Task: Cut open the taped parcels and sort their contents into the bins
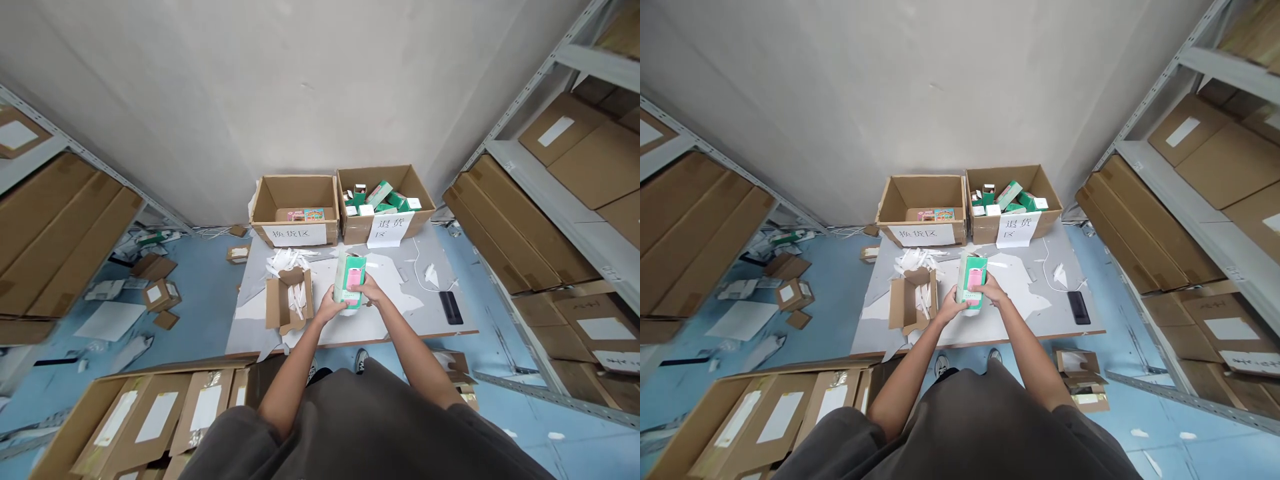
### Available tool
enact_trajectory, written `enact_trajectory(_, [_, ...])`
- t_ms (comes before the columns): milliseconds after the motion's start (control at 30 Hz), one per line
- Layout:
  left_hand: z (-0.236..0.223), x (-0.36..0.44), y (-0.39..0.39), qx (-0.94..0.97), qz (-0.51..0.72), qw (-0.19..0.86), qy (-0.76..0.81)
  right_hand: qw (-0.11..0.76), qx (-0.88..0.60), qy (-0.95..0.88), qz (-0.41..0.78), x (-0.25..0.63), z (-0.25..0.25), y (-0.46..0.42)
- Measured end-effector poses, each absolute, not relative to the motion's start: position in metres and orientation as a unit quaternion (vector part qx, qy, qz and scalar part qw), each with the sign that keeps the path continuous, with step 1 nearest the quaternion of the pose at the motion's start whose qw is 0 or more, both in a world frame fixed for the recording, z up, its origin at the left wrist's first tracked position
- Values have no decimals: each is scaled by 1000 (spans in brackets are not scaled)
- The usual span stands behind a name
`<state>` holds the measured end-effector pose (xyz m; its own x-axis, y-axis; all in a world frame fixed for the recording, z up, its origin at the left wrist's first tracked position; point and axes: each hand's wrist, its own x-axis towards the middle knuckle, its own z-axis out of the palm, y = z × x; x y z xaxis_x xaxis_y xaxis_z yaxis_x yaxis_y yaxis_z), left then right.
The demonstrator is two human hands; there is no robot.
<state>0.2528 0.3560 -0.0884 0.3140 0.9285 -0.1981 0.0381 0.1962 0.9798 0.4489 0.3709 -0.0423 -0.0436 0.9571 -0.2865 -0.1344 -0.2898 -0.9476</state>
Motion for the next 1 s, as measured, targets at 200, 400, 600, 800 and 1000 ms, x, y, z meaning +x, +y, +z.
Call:
enact_trajectory(200, [-139,258,377,567,329,527,541,427,-553,-494,517,441,-100,379])
enact_trajectory(400, [-217,264,370,542,236,541,598,344,-607,-525,488,433,-177,364])
enact_trajectory(600, [-249,260,354,569,207,534,591,302,-638,-545,452,436,-224,341])
enact_trajectory(800, [-188,241,354,618,312,485,535,295,-634,-553,454,439,-223,333])
enact_trajectory(1000, [-112,245,388,777,126,373,491,360,-616,-551,432,437,-189,333])
